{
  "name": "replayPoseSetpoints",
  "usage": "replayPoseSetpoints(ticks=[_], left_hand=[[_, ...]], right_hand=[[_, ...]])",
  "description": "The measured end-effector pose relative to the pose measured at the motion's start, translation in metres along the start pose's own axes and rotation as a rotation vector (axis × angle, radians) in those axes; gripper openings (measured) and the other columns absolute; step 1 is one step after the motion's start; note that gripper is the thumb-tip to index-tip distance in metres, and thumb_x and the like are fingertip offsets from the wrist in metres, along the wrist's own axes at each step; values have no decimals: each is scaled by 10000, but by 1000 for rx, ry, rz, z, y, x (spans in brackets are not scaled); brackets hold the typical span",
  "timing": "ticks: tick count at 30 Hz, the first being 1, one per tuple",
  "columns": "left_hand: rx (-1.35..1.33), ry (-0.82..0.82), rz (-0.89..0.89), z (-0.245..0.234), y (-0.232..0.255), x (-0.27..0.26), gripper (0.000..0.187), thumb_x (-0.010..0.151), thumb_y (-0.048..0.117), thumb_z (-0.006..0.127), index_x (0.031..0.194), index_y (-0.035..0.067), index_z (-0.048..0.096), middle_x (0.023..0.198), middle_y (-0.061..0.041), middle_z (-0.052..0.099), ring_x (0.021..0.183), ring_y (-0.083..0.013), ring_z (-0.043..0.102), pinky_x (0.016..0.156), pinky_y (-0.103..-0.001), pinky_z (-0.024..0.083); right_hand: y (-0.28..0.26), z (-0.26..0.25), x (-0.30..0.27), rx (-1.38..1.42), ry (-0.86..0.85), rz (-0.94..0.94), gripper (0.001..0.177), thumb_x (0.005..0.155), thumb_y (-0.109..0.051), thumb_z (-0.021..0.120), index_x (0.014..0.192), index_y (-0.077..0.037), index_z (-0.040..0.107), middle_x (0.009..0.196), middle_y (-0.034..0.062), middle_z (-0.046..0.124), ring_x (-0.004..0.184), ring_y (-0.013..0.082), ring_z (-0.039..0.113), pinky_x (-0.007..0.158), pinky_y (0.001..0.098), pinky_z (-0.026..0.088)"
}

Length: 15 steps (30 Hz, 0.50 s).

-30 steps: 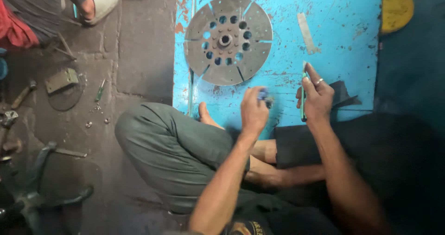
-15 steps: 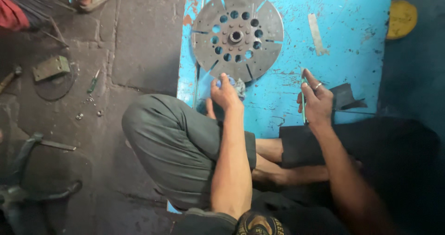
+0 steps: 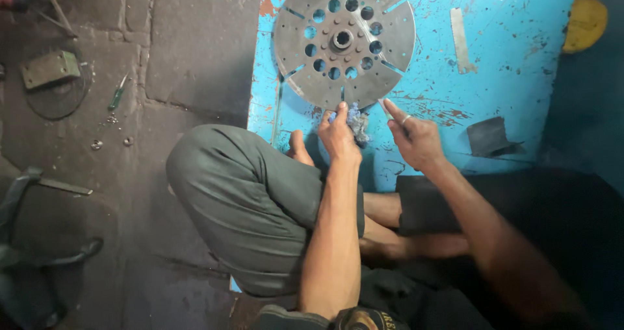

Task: The person sits on the floor and scrubs a circular metal part with multiple holes using a small blue cloth. They systematically wipe the surface and edges of the part, occasionally rotating it to access different areas.

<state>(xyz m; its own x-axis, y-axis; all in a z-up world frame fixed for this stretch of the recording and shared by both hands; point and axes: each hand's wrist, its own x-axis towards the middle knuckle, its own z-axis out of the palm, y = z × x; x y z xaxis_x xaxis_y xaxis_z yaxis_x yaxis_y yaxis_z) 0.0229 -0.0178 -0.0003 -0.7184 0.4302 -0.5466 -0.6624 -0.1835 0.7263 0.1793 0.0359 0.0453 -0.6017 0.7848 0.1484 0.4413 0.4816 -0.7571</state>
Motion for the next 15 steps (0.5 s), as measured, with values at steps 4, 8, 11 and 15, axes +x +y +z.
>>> replayPoseSetpoints(ticks=[4, 8, 11, 15], left_hand=[[28, -39, -54, 1, -7, -3, 124, 936, 116, 730, 901, 7, 681, 816, -41, 645, 690, -142, 580, 611, -323, 488], [65, -105, 26, 7, -9, -5, 171, 911, 88, 685, 1065, 26, 728, 977, 4, 727, 826, -86, 640, 761, -269, 528], [42, -98, -52, 10, -8, -1, 190, 928, 90, 671, 1085, -6, 717, 972, -31, 727, 817, -107, 653, 738, -301, 534], [103, -58, -82, 6, -12, 0, 173, 962, 100, 694, 1052, -47, 709, 916, -64, 699, 765, -143, 617, 694, -329, 507]], right_hand=[[10, 1, 24, -122, 53, -138, 451, 1021, -106, 657, 1470, -115, 608, 822, 202, 670, 703, 359, 678, 632, 445, 523], [7, 8, 32, -284, 67, -91, 473, 1018, -93, 640, 1488, -65, 593, 765, 193, 648, 686, 382, 659, 639, 480, 526], [2, 16, 30, -439, -74, -115, 506, 950, -77, 625, 1456, -66, 618, 676, 165, 643, 566, 359, 645, 537, 487, 509], [2, 23, 28, -465, -18, -98, 568, 956, -63, 616, 1519, -28, 550, 732, 150, 644, 606, 338, 646, 542, 466, 511]])
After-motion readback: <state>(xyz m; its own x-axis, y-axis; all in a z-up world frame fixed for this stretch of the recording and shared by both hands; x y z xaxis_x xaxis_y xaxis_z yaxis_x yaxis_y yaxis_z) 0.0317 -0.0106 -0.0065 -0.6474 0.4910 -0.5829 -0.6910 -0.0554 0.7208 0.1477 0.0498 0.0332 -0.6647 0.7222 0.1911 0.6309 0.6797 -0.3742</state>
